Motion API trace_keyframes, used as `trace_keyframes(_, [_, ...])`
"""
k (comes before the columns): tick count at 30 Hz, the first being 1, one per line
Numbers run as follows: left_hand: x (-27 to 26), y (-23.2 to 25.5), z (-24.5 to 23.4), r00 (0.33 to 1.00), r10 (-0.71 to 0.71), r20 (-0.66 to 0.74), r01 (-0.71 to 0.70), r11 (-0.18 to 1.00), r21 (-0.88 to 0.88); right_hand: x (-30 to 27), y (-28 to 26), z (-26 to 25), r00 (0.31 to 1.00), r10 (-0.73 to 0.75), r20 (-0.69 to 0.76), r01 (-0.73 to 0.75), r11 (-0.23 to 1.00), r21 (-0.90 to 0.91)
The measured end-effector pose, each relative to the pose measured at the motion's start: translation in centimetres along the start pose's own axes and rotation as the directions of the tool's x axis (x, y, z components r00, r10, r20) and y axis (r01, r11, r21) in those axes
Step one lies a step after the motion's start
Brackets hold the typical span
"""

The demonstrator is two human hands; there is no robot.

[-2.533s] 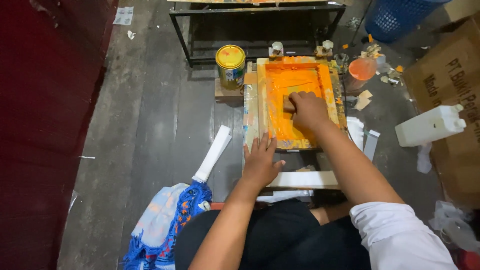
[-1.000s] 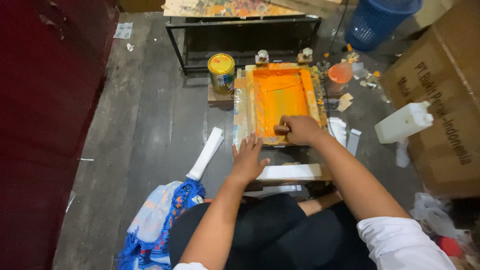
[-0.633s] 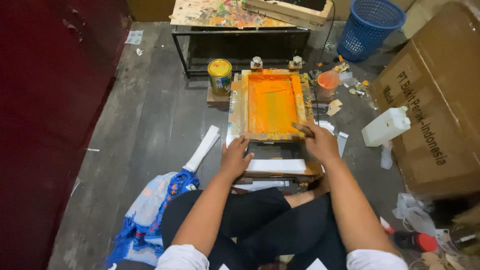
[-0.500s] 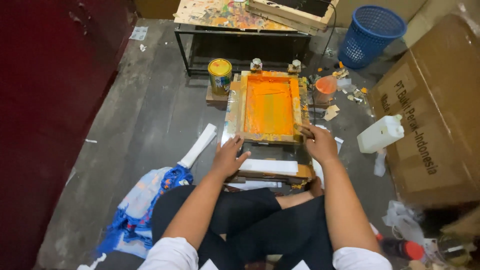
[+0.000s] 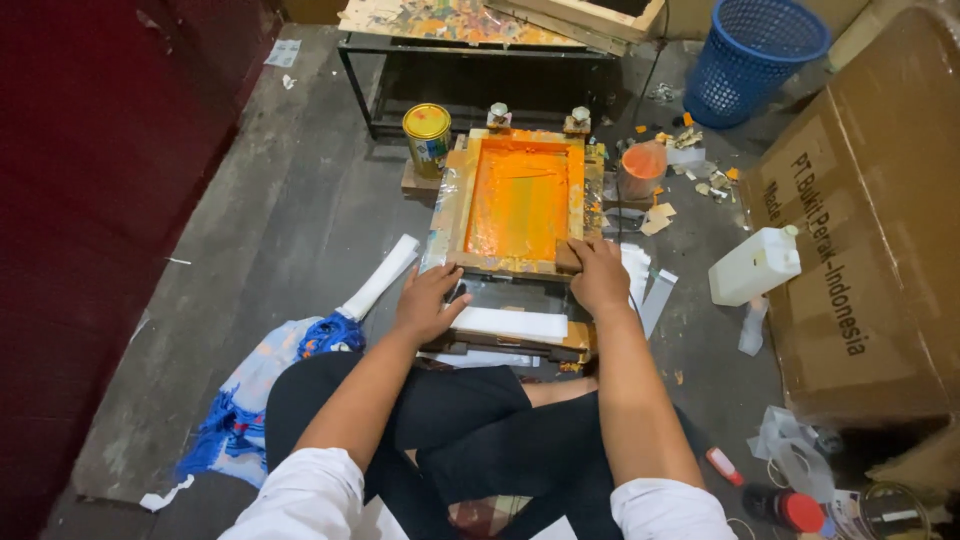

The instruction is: The person sits cross-legged on the floor and performs screen printing. They place a white sheet of paper under a screen frame filled with orange ink, use a squeegee to pull the ink across the screen, and then lift the paper to reveal the printed design. This process is repeated multiple times.

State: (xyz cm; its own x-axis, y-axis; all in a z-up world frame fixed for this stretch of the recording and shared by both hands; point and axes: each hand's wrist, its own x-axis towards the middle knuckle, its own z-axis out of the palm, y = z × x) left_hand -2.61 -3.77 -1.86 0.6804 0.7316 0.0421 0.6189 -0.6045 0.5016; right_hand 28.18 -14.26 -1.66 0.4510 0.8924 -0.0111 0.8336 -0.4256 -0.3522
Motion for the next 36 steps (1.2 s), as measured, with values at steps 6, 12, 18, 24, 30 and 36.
trace_keyframes(6, [-0.1, -0.2, 0.8, 0.999, 0.047, -0.024, -0.046, 0.997, 0.055, -0.8, -1.8, -1.4, 0.997, -0.017, 0.079, 0.008, 0.994, 0.108])
trace_keyframes(12, [-0.2, -0.5, 1.2, 0.994, 0.069, -0.089, -0.065, 0.997, 0.047, -0.6, -1.9, -1.1, 0.997, -0.019, 0.078, 0.014, 0.997, 0.07])
trace_keyframes(18, [0.1, -1.7, 2.9, 0.958, 0.158, -0.24, -0.135, 0.985, 0.109, -1.1, -3.5, -0.8, 0.999, -0.019, 0.05, 0.022, 0.998, -0.056])
trace_keyframes(24, [0.2, -1.8, 3.0, 0.929, 0.209, -0.304, -0.182, 0.977, 0.114, -0.6, -2.2, 1.3, 0.989, -0.061, -0.133, 0.048, 0.994, -0.098])
trace_keyframes(30, [-0.1, 0.1, 2.0, 0.935, 0.232, -0.268, -0.223, 0.973, 0.066, -1.3, -2.7, 0.9, 0.926, -0.195, -0.322, 0.165, 0.979, -0.119])
trace_keyframes(36, [1.1, 0.3, 3.1, 0.916, 0.333, -0.223, -0.318, 0.943, 0.101, -0.9, -2.7, 0.2, 0.838, -0.301, -0.455, 0.319, 0.947, -0.04])
